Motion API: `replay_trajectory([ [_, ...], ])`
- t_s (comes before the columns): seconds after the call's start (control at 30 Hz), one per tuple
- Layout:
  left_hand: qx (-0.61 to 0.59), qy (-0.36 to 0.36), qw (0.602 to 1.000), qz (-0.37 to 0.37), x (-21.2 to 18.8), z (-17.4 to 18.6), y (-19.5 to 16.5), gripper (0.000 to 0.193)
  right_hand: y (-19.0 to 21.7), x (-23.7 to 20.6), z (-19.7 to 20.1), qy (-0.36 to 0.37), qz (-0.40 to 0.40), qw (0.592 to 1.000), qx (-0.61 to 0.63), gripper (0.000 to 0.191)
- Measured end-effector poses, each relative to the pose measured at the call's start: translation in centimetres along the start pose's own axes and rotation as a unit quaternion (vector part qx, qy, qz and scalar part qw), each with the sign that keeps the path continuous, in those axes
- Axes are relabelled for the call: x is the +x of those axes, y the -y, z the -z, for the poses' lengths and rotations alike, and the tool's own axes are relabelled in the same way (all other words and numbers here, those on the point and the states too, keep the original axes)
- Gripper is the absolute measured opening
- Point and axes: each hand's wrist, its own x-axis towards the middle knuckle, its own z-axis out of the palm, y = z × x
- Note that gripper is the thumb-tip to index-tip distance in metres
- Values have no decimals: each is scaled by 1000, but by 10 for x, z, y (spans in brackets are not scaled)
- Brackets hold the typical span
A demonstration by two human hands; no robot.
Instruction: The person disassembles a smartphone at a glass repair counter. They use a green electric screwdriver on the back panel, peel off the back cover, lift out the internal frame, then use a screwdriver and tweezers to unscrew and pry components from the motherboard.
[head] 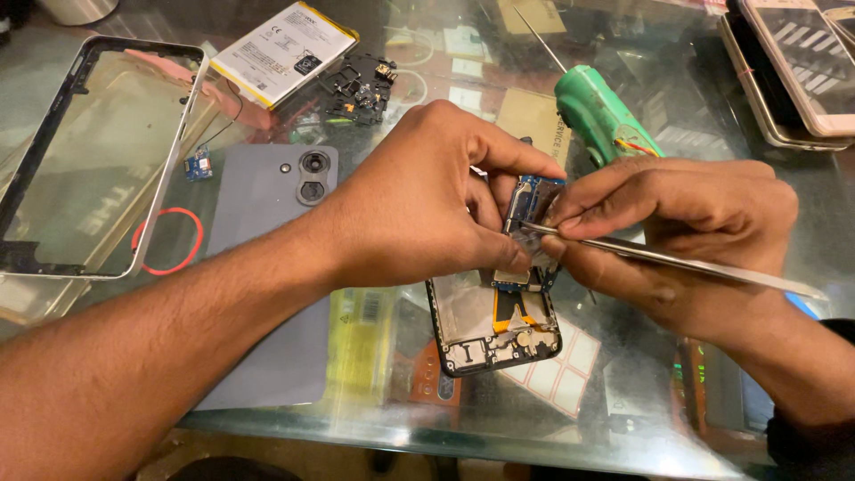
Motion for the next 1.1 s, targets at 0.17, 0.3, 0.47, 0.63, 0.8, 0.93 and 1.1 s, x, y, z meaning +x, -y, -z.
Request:
replay_trajectory([
  [0.17, -4, -1, 1000, 0, 0, -1, 0, 49, -3, -2, -1, -8, -30, 999, 17, 14],
  [0.3, -14, 3, 1000, 1, 1, 0, -1, 49, -8, -8, -3, -15, -44, 997, 66, 15],
  [0.47, -21, 16, 1000, -6, 1, -3, 0, 47, -12, -15, -6, -15, -65, 989, 131, 14],
  [0.63, -13, 12, 1000, -13, 2, -1, 2, 50, -14, -12, 3, -10, -102, 980, 170, 17],
  [0.8, -4, 9, 1000, -5, 2, -1, 3, 52, -15, -8, 7, 16, -51, 990, 130, 16],
  [0.93, -9, 10, 1000, -3, 3, -1, 3, 51, -15, -5, 7, 34, -14, 991, 132, 16],
  [1.1, -8, 12, 1000, 0, 2, -1, 3, 51, -14, -2, 8, 42, 16, 996, 81, 16],
])
